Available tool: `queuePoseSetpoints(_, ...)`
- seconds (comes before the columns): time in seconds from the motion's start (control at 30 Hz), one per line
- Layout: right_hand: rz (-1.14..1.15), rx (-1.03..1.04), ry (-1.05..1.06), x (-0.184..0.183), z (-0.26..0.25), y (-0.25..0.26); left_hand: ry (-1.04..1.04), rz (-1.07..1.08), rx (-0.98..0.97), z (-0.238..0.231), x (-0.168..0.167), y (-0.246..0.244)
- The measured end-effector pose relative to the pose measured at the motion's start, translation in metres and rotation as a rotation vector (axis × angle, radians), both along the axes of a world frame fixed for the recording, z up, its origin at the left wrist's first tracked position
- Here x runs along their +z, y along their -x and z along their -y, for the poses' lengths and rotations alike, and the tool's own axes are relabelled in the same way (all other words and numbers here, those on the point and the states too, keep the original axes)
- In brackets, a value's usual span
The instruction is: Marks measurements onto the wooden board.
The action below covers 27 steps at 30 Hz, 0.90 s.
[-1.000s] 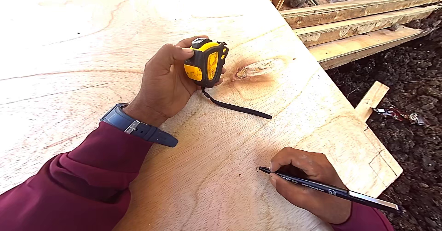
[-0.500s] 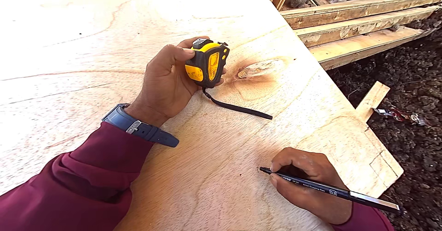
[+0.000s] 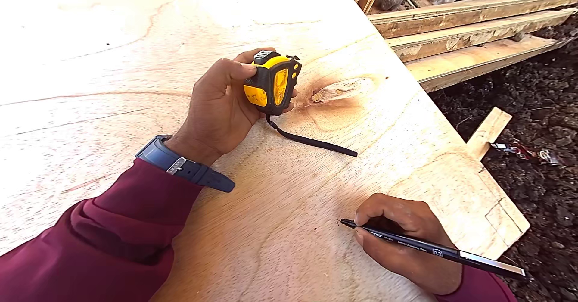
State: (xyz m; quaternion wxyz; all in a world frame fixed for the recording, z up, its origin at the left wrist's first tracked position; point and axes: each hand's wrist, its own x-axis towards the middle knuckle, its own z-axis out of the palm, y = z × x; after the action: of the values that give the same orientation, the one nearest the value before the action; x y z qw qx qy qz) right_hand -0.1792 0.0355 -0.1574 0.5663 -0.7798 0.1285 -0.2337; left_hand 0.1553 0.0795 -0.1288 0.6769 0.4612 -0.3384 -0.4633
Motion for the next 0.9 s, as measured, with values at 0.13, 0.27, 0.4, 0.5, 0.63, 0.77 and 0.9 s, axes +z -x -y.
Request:
queuePoseSetpoints(0.13, -0.005, -0.002, -0.004, 0.0003, -0.0002, 0.0000, 0.002, -0.010, -0.007, -0.0002, -0.0001, -0.0003)
queuePoseSetpoints(0.27, -0.001, 0.000, -0.006, 0.0000, 0.0000, -0.0001, 0.009, -0.006, -0.014, -0.0001, -0.0005, -0.0009)
queuePoseSetpoints(0.4, -0.005, 0.000, -0.007, 0.0006, -0.0001, 0.0001, 0.003, -0.008, -0.007, -0.0002, -0.0012, -0.0007)
queuePoseSetpoints(0.5, -0.007, 0.002, -0.009, 0.0006, -0.0001, -0.0001, 0.003, -0.009, 0.000, -0.0001, -0.0005, -0.0003)
queuePoseSetpoints(0.63, 0.004, 0.006, -0.009, 0.0002, 0.0002, -0.0004, 0.000, 0.001, -0.003, 0.0001, -0.0003, -0.0007)
queuePoseSetpoints(0.77, 0.000, 0.014, -0.006, 0.0005, 0.0008, 0.0000, -0.007, -0.001, 0.000, 0.0001, -0.0007, -0.0013)
queuePoseSetpoints(0.9, 0.005, 0.011, -0.012, 0.0010, 0.0003, 0.0001, 0.005, 0.003, -0.010, 0.0003, -0.0004, -0.0010)
